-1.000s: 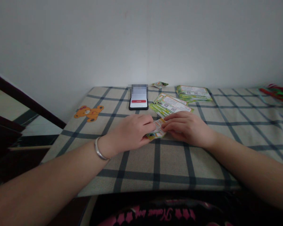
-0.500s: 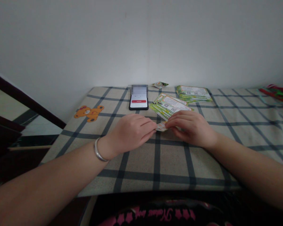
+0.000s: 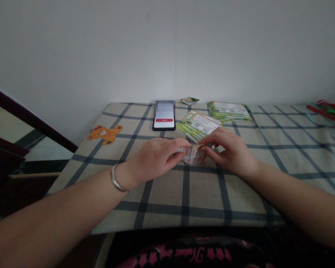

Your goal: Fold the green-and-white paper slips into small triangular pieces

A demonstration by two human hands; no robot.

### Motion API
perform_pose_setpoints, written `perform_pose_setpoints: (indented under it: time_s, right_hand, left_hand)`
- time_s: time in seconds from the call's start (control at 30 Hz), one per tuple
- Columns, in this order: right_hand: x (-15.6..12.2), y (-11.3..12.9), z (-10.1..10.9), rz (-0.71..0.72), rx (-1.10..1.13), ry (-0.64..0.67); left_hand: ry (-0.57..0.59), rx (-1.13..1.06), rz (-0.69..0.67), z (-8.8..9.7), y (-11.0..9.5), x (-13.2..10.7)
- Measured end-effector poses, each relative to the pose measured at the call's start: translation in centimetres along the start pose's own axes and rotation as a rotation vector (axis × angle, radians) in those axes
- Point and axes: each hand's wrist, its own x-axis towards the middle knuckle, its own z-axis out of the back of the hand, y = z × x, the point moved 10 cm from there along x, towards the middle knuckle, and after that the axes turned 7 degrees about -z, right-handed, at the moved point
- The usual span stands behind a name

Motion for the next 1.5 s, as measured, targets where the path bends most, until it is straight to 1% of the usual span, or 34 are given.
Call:
perform_pose_setpoints:
  time_s: [0.17, 0.37, 0.6, 0.77, 0.87, 0.97, 1.03, 1.17, 1.37, 1.5]
  right_hand:
    - [0.1, -0.9, -0.5, -0.076, -0.008, 0.007]
    - [0.1, -2.0, -1.5, -0.147, -0.051, 0.057]
    - [0.2, -2.9, -2.3, -0.202, -0.106, 0.112]
    - [0.1, -3.4, -2.9, -0.205, -0.149, 0.165]
    - [0.0, -3.7, -3.3, -0.206, -0.159, 0.186]
    - [0.0, -3.8, -3.3, -0.199, -0.156, 0.176]
    - [0.0, -3.6, -3.4, -0.183, -0.151, 0.175]
    - [0.1, -3.2, -3.6, -0.150, -0.138, 0.208]
    - [-0.1, -3.2, -3.1, -0.187, 0.003, 0.292]
    - [-0.5, -2.3, -3.0, -0.079, -0.002, 0.403]
  left_hand:
    - [0.030, -0.018, 0.024, -0.4, 0.5, -0.1]
    - [0.065, -0.020, 0.078, -0.9, 1.2, 0.0]
    - [0.146, -0.079, 0.141, -2.0, 2.1, -0.1]
    - [0.108, -0.030, 0.093, -1.6, 1.8, 0.0]
    - [0.138, -0.017, 0.014, -1.8, 1.1, 0.1]
    - [0.174, -0.026, -0.084, -2.2, 0.1, 0.2]
    - [0.175, -0.035, -0.118, -2.3, -0.2, 0.2]
    - [0.187, -0.048, -0.120, -2.5, -0.2, 0.2]
    - [0.233, -0.057, -0.103, -2.8, 0.0, 0.1]
    - [0.266, -0.076, -0.083, -3.0, 0.1, 0.0]
